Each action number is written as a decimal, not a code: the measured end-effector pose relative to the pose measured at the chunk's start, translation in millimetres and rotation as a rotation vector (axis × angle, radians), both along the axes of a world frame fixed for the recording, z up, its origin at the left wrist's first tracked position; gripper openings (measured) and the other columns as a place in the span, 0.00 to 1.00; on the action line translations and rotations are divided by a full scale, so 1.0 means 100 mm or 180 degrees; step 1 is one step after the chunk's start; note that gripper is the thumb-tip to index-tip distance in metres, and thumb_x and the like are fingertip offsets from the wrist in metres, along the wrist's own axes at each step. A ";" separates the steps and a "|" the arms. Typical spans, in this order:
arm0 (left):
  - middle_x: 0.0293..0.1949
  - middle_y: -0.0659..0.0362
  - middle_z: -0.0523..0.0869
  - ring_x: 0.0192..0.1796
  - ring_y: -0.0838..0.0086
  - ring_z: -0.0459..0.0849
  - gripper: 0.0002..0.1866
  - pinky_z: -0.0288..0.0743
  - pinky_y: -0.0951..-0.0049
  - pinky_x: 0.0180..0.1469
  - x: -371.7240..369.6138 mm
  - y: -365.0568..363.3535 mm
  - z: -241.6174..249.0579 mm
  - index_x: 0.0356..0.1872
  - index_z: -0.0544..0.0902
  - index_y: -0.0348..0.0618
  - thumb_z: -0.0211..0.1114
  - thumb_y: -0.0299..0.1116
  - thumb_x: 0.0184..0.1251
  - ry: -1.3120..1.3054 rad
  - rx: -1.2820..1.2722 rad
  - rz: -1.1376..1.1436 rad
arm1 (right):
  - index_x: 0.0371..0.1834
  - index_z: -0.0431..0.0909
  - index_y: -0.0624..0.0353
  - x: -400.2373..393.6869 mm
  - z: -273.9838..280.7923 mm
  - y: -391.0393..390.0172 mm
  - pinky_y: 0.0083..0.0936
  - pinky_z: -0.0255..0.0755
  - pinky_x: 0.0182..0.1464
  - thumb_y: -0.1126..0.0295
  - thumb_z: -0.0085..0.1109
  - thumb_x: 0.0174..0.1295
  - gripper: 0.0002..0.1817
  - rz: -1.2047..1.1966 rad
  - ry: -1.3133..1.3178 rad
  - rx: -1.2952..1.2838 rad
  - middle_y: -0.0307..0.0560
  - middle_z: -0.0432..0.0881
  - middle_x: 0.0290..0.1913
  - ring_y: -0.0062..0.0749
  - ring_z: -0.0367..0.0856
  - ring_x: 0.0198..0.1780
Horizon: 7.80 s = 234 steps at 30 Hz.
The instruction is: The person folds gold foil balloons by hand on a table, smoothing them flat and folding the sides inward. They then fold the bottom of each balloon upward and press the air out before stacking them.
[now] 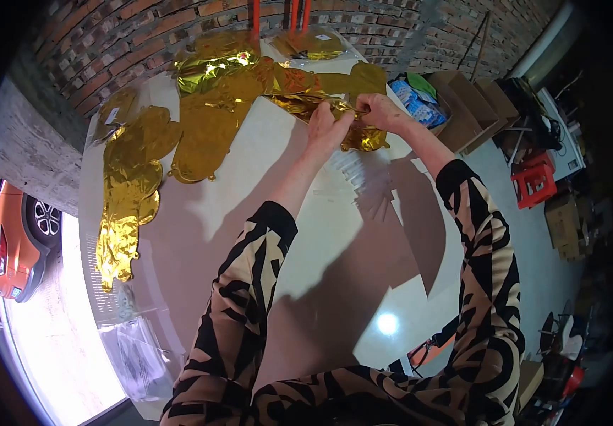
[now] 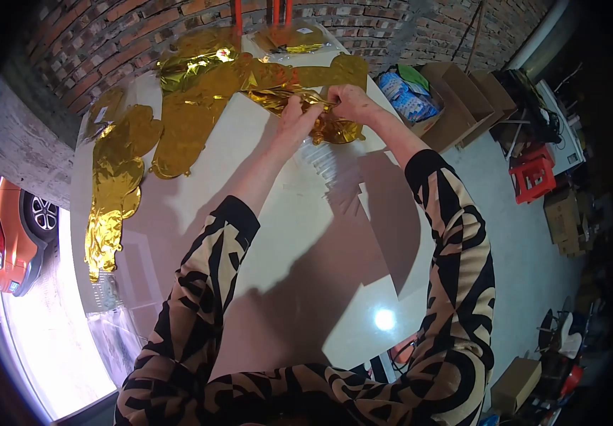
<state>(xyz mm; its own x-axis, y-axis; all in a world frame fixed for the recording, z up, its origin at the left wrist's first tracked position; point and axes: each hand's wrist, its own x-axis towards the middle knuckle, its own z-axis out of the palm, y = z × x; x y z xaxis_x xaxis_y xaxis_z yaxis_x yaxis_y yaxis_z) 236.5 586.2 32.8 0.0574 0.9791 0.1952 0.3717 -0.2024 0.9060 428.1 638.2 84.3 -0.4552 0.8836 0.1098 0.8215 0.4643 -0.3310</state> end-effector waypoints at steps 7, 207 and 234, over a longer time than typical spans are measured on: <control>0.45 0.45 0.87 0.57 0.51 0.83 0.17 0.75 0.55 0.60 -0.01 0.06 -0.12 0.42 0.84 0.34 0.66 0.42 0.73 -0.0119 0.0331 0.0186 | 0.31 0.80 0.59 0.07 0.18 -0.07 0.24 0.69 0.38 0.64 0.77 0.62 0.14 -0.0052 0.0504 -0.0838 0.33 0.80 0.28 0.19 0.75 0.34; 0.70 0.44 0.78 0.75 0.51 0.72 0.29 0.62 0.53 0.79 -2.45 -1.46 -0.50 0.69 0.75 0.37 0.67 0.43 0.74 0.2225 0.1455 0.1111 | 0.36 0.85 0.55 -2.73 -0.54 -0.85 0.43 0.77 0.42 0.56 0.65 0.69 0.14 0.0234 0.1529 0.0049 0.50 0.88 0.32 0.49 0.88 0.38; 0.73 0.45 0.75 0.78 0.55 0.69 0.32 0.57 0.56 0.81 -2.41 -1.45 -0.51 0.72 0.72 0.35 0.62 0.46 0.76 0.2341 0.1202 0.1187 | 0.36 0.90 0.53 -2.58 -0.54 -1.04 0.38 0.70 0.57 0.66 0.66 0.61 0.06 0.1369 -0.0117 0.1424 0.36 0.85 0.43 0.37 0.78 0.57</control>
<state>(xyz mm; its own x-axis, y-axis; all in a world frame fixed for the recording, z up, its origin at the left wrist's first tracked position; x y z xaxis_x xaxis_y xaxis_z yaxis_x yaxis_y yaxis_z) -4.0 440.8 -18.6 -0.0136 0.8374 0.5464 0.9313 -0.1884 0.3118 169.7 534.4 30.8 -0.7708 0.4922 0.4045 0.5371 0.8435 -0.0028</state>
